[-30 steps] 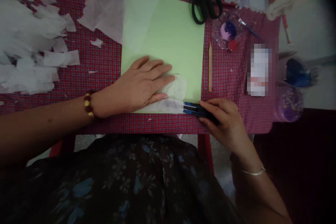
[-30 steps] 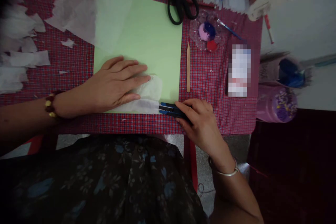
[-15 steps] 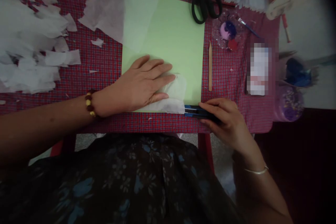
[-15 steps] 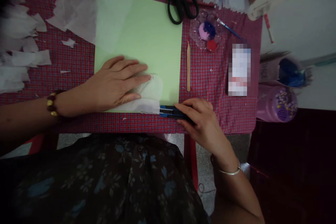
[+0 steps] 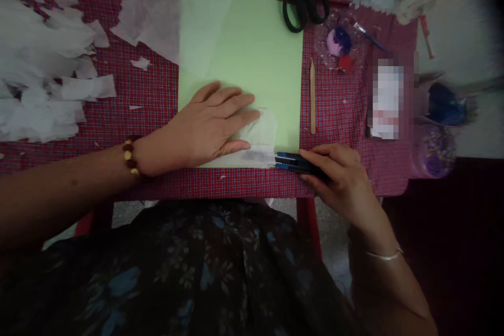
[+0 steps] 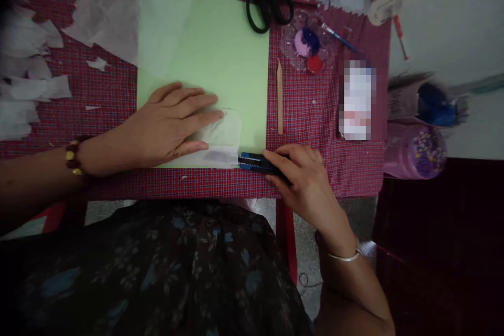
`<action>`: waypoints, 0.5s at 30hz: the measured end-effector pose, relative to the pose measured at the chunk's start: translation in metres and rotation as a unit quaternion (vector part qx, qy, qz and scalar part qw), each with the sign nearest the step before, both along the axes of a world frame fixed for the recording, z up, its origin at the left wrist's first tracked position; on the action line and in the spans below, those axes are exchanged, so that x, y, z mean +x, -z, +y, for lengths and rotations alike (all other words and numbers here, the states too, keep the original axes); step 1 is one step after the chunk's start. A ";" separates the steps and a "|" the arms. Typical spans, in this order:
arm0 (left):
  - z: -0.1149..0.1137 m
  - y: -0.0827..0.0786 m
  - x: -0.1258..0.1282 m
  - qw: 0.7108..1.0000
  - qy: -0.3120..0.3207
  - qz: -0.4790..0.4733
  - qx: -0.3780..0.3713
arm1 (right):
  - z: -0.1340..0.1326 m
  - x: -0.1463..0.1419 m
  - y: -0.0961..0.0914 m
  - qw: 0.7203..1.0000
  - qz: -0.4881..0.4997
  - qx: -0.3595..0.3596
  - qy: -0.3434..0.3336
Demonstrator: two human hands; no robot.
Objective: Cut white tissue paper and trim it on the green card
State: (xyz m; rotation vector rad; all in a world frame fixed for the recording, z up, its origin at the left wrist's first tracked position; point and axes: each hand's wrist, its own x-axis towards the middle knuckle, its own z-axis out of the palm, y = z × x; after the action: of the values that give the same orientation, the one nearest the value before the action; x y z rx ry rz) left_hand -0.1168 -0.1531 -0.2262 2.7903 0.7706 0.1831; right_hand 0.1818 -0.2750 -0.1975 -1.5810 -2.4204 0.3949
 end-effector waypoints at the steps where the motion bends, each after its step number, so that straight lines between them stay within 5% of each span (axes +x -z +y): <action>1: 0.000 0.002 0.000 1.000 0.004 -0.004 0.012 | 0.001 -0.001 0.001 1.000 0.001 0.002 -0.002; 15: 0.000 0.004 -0.001 0.999 0.023 -0.011 0.034 | 0.003 -0.023 0.000 1.000 0.017 0.000 -0.011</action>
State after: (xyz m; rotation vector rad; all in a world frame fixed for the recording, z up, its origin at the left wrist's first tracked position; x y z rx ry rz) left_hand -0.1180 -0.1528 -0.2306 2.8611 0.7063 0.2351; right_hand 0.1585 -0.2720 -0.1972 -1.5371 -2.4139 0.4217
